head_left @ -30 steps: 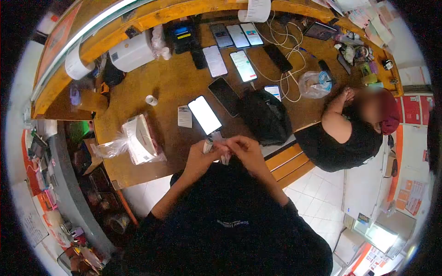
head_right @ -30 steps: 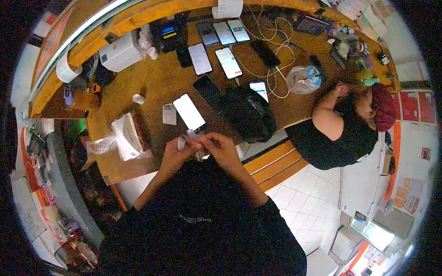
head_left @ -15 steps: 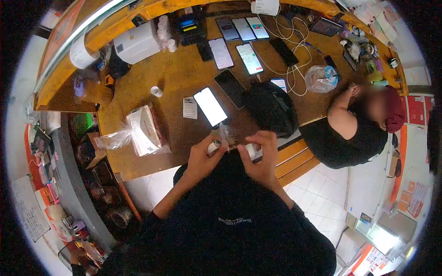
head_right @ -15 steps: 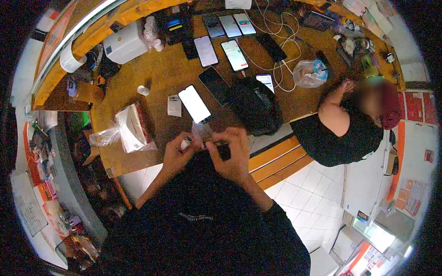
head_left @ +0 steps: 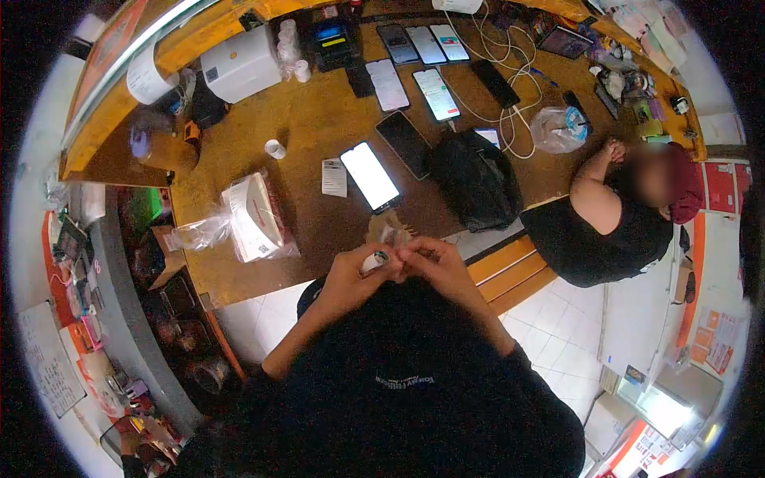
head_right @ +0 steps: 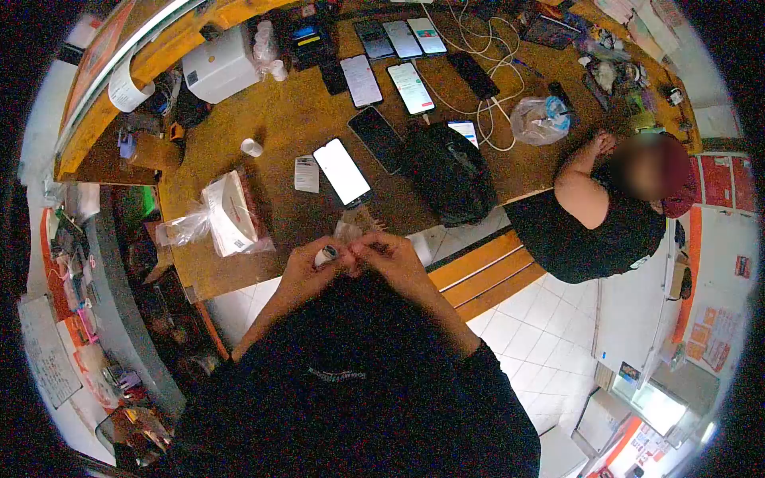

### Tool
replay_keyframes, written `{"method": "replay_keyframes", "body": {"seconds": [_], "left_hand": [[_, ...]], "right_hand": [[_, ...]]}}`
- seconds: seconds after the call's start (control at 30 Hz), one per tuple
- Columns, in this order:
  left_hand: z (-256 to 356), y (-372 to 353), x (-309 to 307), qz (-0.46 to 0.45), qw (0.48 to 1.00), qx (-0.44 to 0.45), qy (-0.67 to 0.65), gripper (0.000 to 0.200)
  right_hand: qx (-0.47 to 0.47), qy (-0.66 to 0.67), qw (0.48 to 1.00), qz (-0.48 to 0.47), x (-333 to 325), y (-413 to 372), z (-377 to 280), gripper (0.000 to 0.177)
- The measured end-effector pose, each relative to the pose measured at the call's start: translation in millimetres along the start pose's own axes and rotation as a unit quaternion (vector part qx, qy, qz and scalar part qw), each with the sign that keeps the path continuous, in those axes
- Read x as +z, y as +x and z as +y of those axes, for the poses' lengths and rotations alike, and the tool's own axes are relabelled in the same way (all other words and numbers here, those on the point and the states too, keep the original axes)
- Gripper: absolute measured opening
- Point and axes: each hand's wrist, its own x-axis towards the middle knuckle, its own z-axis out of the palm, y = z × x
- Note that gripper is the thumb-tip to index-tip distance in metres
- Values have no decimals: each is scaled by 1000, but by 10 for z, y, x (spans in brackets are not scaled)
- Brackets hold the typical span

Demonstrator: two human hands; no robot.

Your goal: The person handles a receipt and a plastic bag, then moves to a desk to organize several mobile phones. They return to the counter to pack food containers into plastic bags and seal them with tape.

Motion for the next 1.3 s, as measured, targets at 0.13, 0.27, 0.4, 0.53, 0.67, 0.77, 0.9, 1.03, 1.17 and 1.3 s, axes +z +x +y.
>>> {"method": "replay_keyframes", "body": {"seconds": [0.13,0.27,0.4,0.53,0.67,0.77,0.9,1.03,1.17,1.3], "left_hand": [[-49,-69,-46,-18,999,30,20,23],[-9,-103,-96,-12,985,39,165,31],[-95,-143,-133,-39,974,48,217,34],[-64,-127,-191,-41,977,29,205,32],[-127,-99,-218,-21,976,112,187,31],[-13,-97,-205,-34,985,68,155,32],[-82,-55,-183,-51,994,-11,97,33],[-114,-49,-255,-54,995,17,80,29],[-162,-85,-332,-50,982,135,118,22],[-207,-116,-270,-71,974,135,167,21]], "right_hand": [[-68,-180,978,-78,74,-50,37,19],[-111,-387,915,-17,278,-77,66,25],[-179,-452,873,32,350,-96,105,28],[-156,-508,846,43,459,-197,-92,26],[-141,-506,850,24,426,-168,-77,24],[-153,-497,854,23,416,-168,-101,22],[-162,-511,844,8,377,-128,-144,20],[-173,-490,855,11,406,-154,-177,15],[-201,-476,856,24,394,-158,-156,15],[-187,-480,856,-46,333,-102,-36,21]]}}
